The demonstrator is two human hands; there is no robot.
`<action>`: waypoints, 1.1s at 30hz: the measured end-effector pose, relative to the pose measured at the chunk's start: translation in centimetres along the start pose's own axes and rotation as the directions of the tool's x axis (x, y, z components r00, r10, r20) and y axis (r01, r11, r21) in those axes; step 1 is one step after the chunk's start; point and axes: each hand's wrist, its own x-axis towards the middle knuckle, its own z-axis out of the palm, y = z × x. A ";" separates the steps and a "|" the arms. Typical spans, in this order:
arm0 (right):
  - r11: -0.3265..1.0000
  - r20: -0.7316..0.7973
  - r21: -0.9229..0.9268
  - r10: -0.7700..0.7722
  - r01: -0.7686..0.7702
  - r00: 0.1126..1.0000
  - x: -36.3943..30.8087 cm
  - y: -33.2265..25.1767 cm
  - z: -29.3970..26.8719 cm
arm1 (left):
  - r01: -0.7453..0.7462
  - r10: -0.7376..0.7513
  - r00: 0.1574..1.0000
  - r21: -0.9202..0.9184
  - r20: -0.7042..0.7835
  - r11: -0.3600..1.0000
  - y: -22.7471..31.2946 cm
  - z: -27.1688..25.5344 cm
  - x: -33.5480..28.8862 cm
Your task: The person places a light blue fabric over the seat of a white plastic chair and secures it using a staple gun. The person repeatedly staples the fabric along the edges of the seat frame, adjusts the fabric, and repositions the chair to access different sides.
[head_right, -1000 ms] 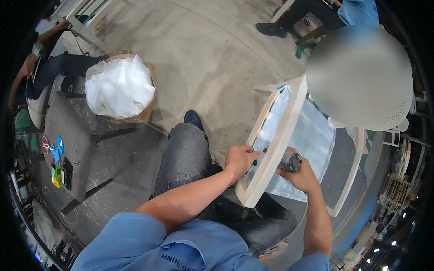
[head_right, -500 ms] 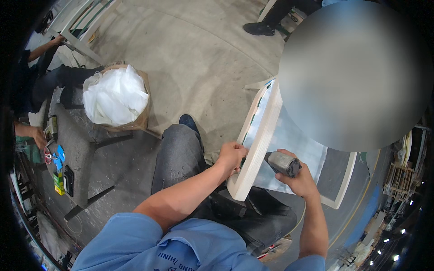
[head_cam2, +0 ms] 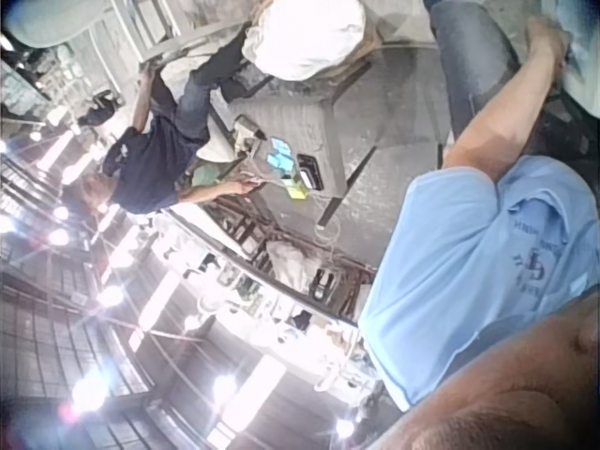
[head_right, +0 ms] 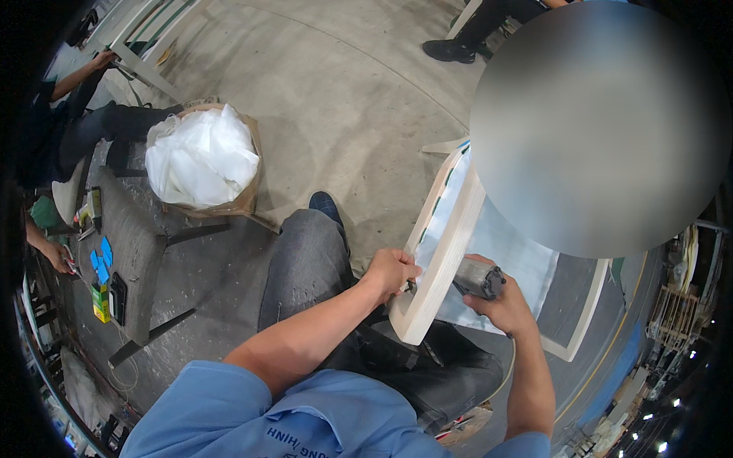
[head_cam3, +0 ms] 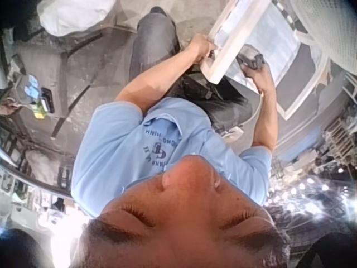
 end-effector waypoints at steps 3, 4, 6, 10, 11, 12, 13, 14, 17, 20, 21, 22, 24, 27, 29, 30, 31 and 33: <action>0.999 -0.001 -0.039 0.010 -0.010 1.000 0.6 0.1 0.3 | -0.010 0.010 1.000 0.018 0.016 1.000 0.0 0.1 0.0; 0.999 0.005 -0.046 -0.003 0.003 1.000 0.8 0.2 0.3 | -0.016 0.015 0.999 0.037 0.034 0.999 -0.1 0.0 0.1; 0.998 0.019 -0.060 -0.030 0.031 0.999 1.1 0.4 0.3 | -0.013 0.012 0.998 0.020 0.069 1.000 -0.3 0.0 0.1; 0.999 0.032 -0.042 -0.029 0.030 0.999 1.2 0.3 0.4 | 0.019 -0.010 0.996 -0.098 0.093 0.995 -1.1 0.1 0.4; 0.999 0.033 -0.032 -0.026 0.027 0.999 1.1 0.3 0.4 | 0.029 -0.018 0.996 -0.119 0.091 0.992 -0.9 0.1 0.2; 0.999 0.033 -0.022 -0.023 0.024 0.999 1.1 0.3 0.4 | 0.055 -0.043 0.994 -0.121 0.097 0.991 -0.8 0.0 0.1; 1.000 0.036 -0.014 -0.005 0.006 0.999 1.0 0.1 0.4 | 0.080 -0.068 0.993 -0.124 0.101 0.989 -0.6 -0.1 -0.2; 1.000 0.039 -0.007 0.012 -0.012 0.999 0.9 0.0 0.4 | 0.105 -0.092 0.990 -0.127 0.105 0.986 -0.3 -0.2 -0.4; 0.998 0.027 -0.057 -0.021 0.023 0.999 0.8 -0.3 0.5 | 0.028 -0.017 0.997 -0.155 0.071 0.988 -0.4 0.0 -0.6; 0.997 0.036 -0.074 -0.011 0.014 0.999 1.1 -0.2 0.5 | 0.023 -0.008 0.995 -0.152 0.104 0.988 -0.5 0.1 -0.7; 0.998 0.045 -0.067 0.006 -0.003 0.999 1.3 -0.1 0.4 | 0.029 -0.016 0.995 -0.133 0.100 0.991 -0.5 0.0 -0.8; 0.996 0.053 -0.087 0.017 -0.013 0.998 1.5 -0.3 0.5 | 0.032 -0.021 0.995 -0.116 0.094 0.993 -1.1 -0.4 -0.5; 0.991 0.066 -0.131 0.041 -0.032 0.997 2.1 -0.9 0.9 | 0.024 -0.020 0.998 -0.076 0.063 0.997 -2.1 -0.6 0.2; 0.973 0.125 -0.228 0.077 -0.047 0.989 3.2 -1.3 0.9 | 0.000 0.000 1.000 -0.011 -0.007 1.000 -3.0 -0.3 0.6; 0.976 0.159 -0.215 -0.005 0.039 0.987 3.9 -0.4 1.2 | -0.008 0.009 0.999 0.019 -0.038 1.000 -3.4 -0.2 0.5; 0.975 0.175 -0.208 -0.045 0.082 0.983 4.1 -0.1 1.3 | -0.015 0.017 0.999 0.046 -0.050 0.999 -3.5 -0.1 0.5; 0.976 0.195 -0.198 -0.054 0.093 0.979 4.4 -0.3 1.4 | -0.021 0.026 0.997 0.068 -0.071 0.997 -3.8 -0.3 0.7; 0.978 0.231 -0.177 -0.070 0.113 0.970 4.8 -0.7 1.9 | -0.031 0.039 0.994 0.080 -0.100 0.996 -4.3 -0.4 1.0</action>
